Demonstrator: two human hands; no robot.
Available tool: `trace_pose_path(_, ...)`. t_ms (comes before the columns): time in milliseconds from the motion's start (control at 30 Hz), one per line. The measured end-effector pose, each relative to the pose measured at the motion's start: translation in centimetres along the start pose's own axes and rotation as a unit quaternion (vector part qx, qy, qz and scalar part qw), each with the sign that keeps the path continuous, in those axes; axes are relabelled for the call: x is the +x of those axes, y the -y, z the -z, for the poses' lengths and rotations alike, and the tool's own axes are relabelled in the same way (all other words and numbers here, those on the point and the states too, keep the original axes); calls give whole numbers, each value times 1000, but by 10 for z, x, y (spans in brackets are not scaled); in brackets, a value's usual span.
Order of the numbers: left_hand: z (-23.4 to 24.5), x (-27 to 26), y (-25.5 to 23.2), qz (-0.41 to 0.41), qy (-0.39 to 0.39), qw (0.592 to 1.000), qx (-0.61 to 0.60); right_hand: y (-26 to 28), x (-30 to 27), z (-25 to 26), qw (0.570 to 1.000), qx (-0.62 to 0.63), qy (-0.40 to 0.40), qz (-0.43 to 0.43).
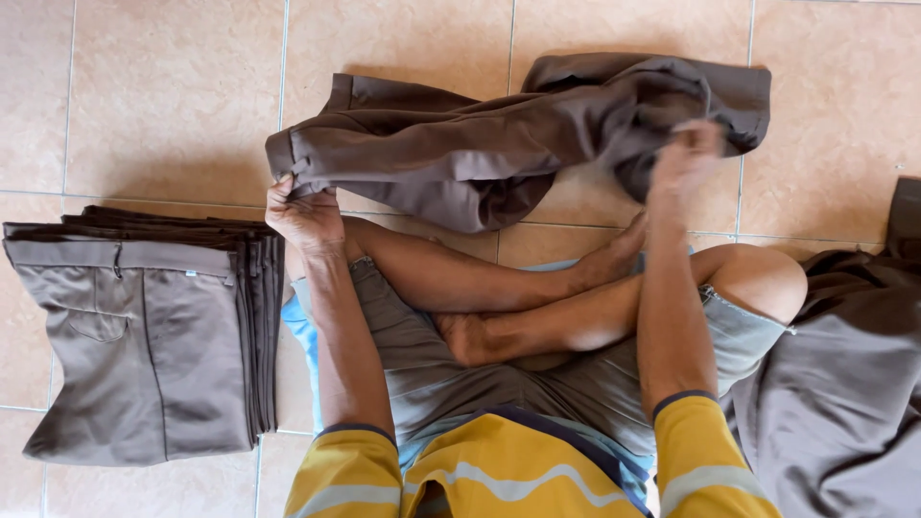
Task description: A person sitting on the floor is neatly folding a pair of brown trousers, smoothing the fabric as they go.
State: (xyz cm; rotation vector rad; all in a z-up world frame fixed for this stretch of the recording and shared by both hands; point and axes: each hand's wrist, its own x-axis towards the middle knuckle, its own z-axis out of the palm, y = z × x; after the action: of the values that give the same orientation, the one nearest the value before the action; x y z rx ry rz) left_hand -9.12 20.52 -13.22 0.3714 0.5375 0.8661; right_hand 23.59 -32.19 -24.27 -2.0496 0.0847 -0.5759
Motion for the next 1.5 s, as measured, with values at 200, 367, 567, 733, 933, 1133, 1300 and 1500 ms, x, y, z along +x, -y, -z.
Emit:
trace_pose_path(200, -28, -24, -8, -7, 32, 999, -40, 110, -51, 35, 945, -304, 114, 36)
trace_pose_path(367, -24, -21, -10, 4, 55, 998, -21, 219, -105, 42, 889, -382, 247, 58)
trace_pose_path(567, -16, -10, -6, 1, 92, 995, -26, 184, -168, -1, 788, -405, 417, 203)
trace_pose_path(733, -19, -11, -1, -2, 112, 993, -34, 150, -141, -27, 805, -356, 385, 278)
trace_pose_path(933, -15, -8, 1, -9, 6, 1000, -22, 169, -59, 46, 937, -110, 26, 331)
trace_pose_path(1133, 13, 21, 14, -79, -31, 981, 175, 141, -73, 56, 803, -223, 528, 165)
trace_pose_path(1300, 26, 30, 26, -249, -142, 763, 580, 124, -37, 53, 959, -124, 161, 196)
trace_pose_path(1500, -78, -61, 55, -339, -61, 563, 751, 48, -49, 32, 868, -427, 236, 86)
